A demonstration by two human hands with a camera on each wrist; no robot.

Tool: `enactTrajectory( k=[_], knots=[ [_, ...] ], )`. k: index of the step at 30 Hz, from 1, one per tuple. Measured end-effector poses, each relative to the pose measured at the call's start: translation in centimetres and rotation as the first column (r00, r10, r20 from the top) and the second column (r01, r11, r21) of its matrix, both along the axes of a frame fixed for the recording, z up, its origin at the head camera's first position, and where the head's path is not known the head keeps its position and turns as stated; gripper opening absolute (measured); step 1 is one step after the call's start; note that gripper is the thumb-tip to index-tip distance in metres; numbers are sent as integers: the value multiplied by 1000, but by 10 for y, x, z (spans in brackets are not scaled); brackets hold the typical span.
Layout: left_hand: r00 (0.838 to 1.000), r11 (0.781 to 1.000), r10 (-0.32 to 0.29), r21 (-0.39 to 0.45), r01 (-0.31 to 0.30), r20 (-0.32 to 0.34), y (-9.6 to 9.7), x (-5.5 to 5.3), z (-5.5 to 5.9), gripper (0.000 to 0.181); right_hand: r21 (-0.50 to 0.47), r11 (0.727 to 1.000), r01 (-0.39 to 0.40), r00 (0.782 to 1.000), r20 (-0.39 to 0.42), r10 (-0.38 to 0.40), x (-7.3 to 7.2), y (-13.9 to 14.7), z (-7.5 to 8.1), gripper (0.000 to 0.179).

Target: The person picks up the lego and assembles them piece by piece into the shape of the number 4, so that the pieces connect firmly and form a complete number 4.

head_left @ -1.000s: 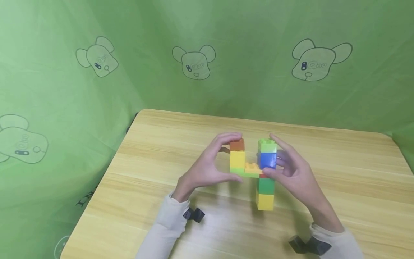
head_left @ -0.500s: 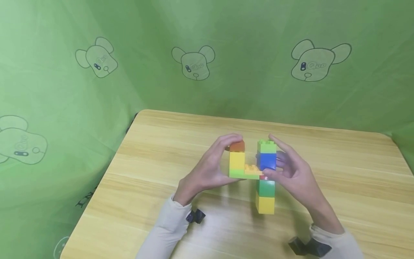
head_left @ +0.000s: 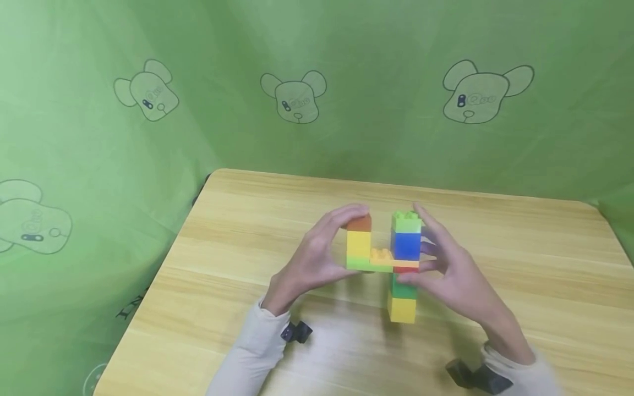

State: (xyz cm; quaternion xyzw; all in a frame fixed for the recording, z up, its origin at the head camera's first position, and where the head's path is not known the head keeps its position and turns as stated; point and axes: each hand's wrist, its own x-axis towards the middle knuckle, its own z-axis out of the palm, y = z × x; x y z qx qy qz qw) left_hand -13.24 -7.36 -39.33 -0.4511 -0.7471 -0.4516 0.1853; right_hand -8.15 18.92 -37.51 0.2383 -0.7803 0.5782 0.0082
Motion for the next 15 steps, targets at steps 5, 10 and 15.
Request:
enactTrajectory(
  k=[5,10,15],
  knots=[
    [997,1000,-9,-9,8,-72,1,1,5,96,135,989,55,992,-116,-39,4,-1,9,128],
    [990,999,30,-32,-34,-138,0,5,10,105,138,984,115,962,-261,-76,6,-5,12,128],
    [981,998,56,3,-56,-185,-4,5,9,101,140,984,111,958,-277,-69,7,-6,14,133]
  ],
)
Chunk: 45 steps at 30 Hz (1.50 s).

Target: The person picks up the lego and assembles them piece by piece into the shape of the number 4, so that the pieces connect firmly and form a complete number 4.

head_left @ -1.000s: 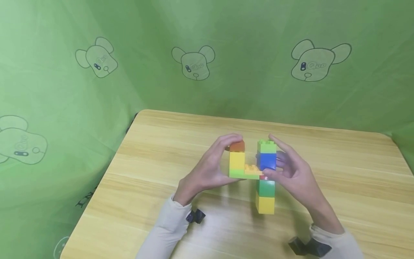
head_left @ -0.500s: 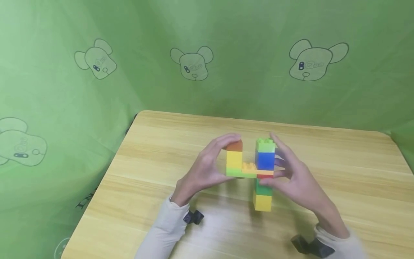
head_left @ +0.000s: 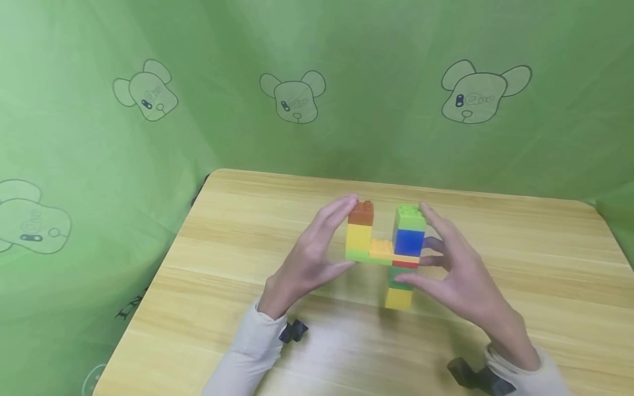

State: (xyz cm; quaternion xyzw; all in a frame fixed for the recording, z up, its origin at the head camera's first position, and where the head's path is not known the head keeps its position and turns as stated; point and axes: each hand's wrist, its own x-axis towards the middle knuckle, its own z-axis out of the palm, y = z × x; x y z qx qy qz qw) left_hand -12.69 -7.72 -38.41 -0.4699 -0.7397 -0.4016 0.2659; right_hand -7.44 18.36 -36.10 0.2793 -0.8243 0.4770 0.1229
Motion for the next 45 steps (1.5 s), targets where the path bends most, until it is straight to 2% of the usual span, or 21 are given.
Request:
enactTrajectory(
  k=[6,10,14,18,21,25,28,32,35,38,42,45],
  knots=[
    [999,998,-22,55,23,-29,-1,-3,-5,94,39,998,-47,999,-8,47,-1,2,2,144],
    [1000,999,-8,53,9,-29,2,-3,-7,93,48,998,-35,999,-17,35,0,3,2,143],
    [1000,999,16,37,-16,-7,5,-2,-11,95,64,998,7,999,31,-9,0,3,0,140],
    [999,999,24,24,-25,37,8,-3,-17,97,68,997,39,995,94,-45,-3,3,-7,136],
    [996,999,26,30,-29,87,9,-5,-25,98,17,999,41,990,137,-43,-6,3,-17,129],
    [986,999,34,36,-40,164,10,-9,-38,98,-49,998,45,980,198,-34,-10,5,-31,121],
    [976,999,42,23,-48,214,11,-11,-48,98,-41,997,60,971,236,-48,-12,5,-40,118],
    [957,998,66,1,-69,283,14,-12,-61,97,-18,997,73,952,298,-65,-16,4,-51,115],
    [936,996,89,-18,-88,340,17,-12,-70,94,-7,996,85,932,354,-77,-20,5,-61,112],
    [902,991,135,-65,-118,410,20,-11,-78,93,16,995,99,901,422,-96,-23,5,-71,110],
    [839,974,217,-166,-153,498,25,-9,-87,94,66,993,101,859,498,-120,-26,6,-79,108],
    [824,960,260,-226,-164,504,27,-9,-92,95,87,991,98,841,525,-130,-28,7,-86,108]
  ],
)
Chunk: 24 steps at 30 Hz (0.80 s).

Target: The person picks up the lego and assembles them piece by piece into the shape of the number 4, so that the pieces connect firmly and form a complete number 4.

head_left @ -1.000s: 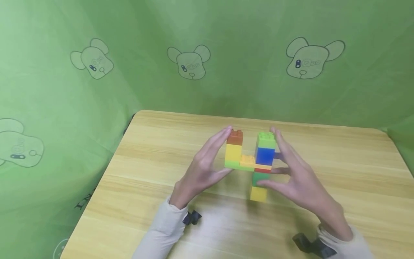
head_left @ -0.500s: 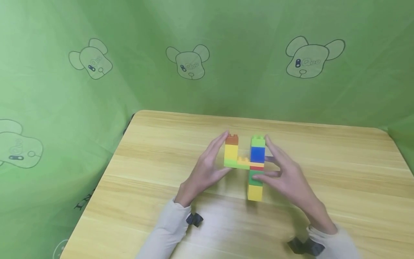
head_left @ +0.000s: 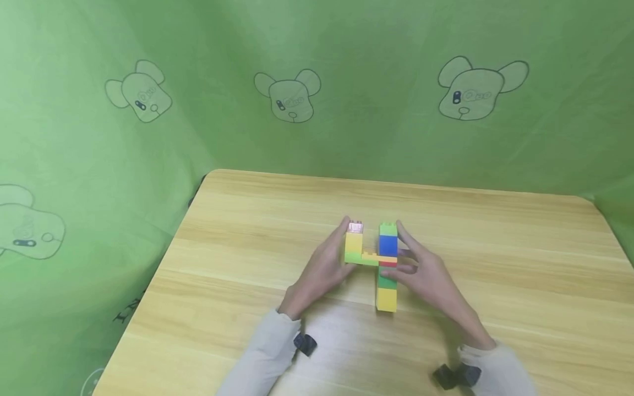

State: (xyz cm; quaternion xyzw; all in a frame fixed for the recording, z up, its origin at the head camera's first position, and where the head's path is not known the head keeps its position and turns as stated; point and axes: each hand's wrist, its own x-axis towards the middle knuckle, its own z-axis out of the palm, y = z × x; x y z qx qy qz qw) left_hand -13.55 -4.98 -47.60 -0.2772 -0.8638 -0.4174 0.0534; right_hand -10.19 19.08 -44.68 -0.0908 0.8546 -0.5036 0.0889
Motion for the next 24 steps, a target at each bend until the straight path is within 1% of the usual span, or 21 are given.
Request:
enactTrajectory(
  k=[3,5,8,13,15,18,22,24],
  knots=[
    [1000,999,2,-41,-2,1,2,0,-4,95,30,1000,2,1000,8,-2,-2,1,-6,108],
    [1000,998,7,-63,-6,13,3,1,-6,95,50,999,-2,1000,8,1,-3,1,-10,108],
    [998,994,26,-105,-21,50,4,1,-8,93,79,997,-12,1000,6,12,-4,2,-15,107],
    [991,981,69,-189,-46,117,4,1,-10,94,96,995,-17,1000,15,16,-5,-2,-22,107],
    [986,977,74,-208,-42,150,5,1,-12,96,96,995,-15,1000,26,13,-5,-3,-24,107],
    [980,975,77,-218,-36,182,5,1,-14,97,117,993,-14,1000,29,11,-6,-5,-27,106],
    [983,973,58,-230,-16,177,5,0,-18,100,159,987,-25,999,32,20,-6,-4,-31,104],
    [984,968,48,-251,-3,173,5,-2,-20,99,192,981,-36,999,36,29,-6,-4,-33,103]
  ],
)
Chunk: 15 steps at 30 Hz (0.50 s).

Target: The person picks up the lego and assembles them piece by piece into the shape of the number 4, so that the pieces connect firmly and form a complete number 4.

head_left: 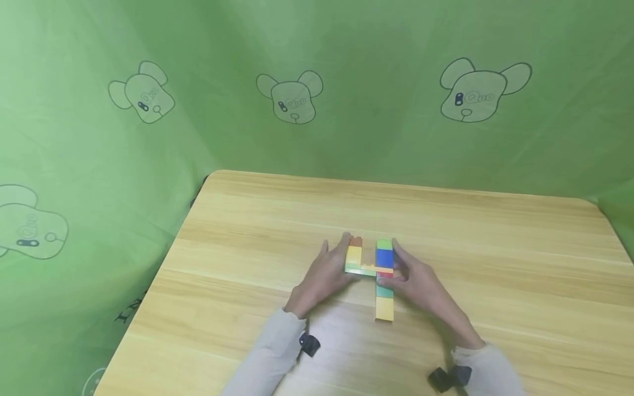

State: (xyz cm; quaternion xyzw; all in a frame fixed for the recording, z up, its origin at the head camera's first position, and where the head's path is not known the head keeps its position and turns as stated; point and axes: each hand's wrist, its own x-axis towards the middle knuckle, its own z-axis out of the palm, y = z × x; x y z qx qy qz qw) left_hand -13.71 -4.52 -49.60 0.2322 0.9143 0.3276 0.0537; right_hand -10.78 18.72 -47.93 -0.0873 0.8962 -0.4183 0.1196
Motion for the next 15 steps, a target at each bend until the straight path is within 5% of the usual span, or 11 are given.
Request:
enactTrajectory(
  k=[6,10,15],
  knots=[
    [996,997,-11,-81,18,83,-1,-1,1,97,89,996,-30,1000,-3,30,0,1,-2,98],
    [990,997,-30,-60,38,140,-6,-1,4,103,73,996,-58,998,-8,59,0,5,-3,97],
    [993,998,-53,-30,57,107,-34,-2,10,105,29,997,-74,995,-58,76,1,24,1,92]
  ],
)
